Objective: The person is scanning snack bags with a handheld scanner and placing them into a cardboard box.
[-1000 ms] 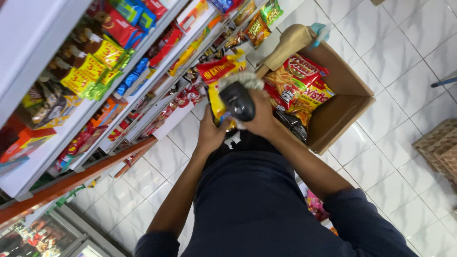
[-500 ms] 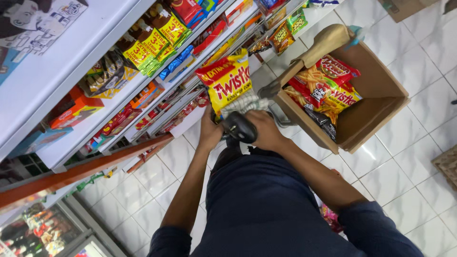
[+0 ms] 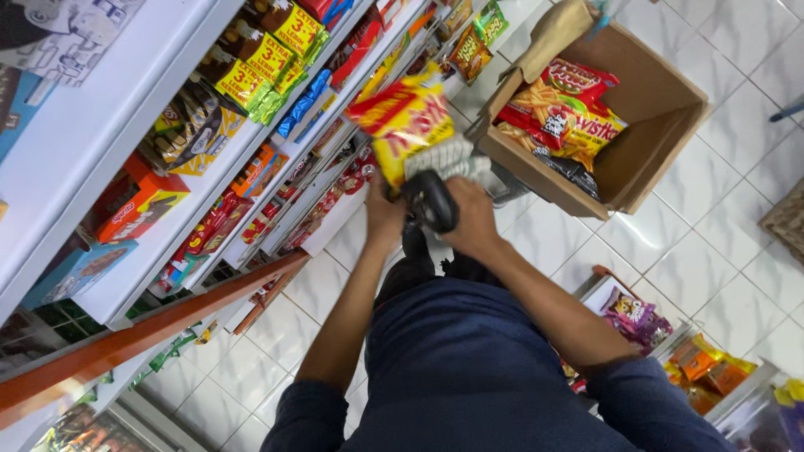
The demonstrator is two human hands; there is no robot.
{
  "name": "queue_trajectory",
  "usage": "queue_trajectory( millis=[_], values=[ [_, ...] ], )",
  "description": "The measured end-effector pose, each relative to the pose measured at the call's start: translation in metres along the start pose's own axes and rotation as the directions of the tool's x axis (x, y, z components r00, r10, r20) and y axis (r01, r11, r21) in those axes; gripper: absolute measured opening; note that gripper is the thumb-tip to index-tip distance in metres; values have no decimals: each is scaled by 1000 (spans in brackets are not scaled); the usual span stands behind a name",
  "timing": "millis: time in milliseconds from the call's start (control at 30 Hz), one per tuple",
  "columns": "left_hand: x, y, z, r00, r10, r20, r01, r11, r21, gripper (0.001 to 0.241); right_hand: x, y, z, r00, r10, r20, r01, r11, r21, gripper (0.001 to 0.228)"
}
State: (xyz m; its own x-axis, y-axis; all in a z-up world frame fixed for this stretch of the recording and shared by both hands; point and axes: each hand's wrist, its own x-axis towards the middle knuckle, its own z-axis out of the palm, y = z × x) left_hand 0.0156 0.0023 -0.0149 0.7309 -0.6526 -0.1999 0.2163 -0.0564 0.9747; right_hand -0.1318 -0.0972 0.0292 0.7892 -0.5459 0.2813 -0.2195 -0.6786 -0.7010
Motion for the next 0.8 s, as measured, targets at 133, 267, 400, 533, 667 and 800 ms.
queue_trajectory(
  millis=[133,267,400,533,667,800],
  values=[
    [-3,0,-32,997,-64,39,73,951,-299,64,-32,14,12,983,151,-101,-148,988,33,58],
    [-26,-3,-45,974,-4,224,34,991,-130,64,-21,24,0,890,352,-290,-318,935,157,40],
    [-49,-22,-26,934,57,353,-18,994,-111,67,-3,-5,-16,915,254,-313,-237,967,94,41],
    [-37,-47,-22,941,-77,329,148,970,-194,65,-4,-33,-1,990,-8,-139,-5,996,-92,52],
    [-16,-61,-46,975,-92,205,160,924,-347,73,-28,-32,12,980,-147,137,160,983,-88,49],
    [-8,-59,-71,973,-101,207,172,916,-362,71,-50,-3,13,991,68,113,-67,998,-15,49]
  ],
)
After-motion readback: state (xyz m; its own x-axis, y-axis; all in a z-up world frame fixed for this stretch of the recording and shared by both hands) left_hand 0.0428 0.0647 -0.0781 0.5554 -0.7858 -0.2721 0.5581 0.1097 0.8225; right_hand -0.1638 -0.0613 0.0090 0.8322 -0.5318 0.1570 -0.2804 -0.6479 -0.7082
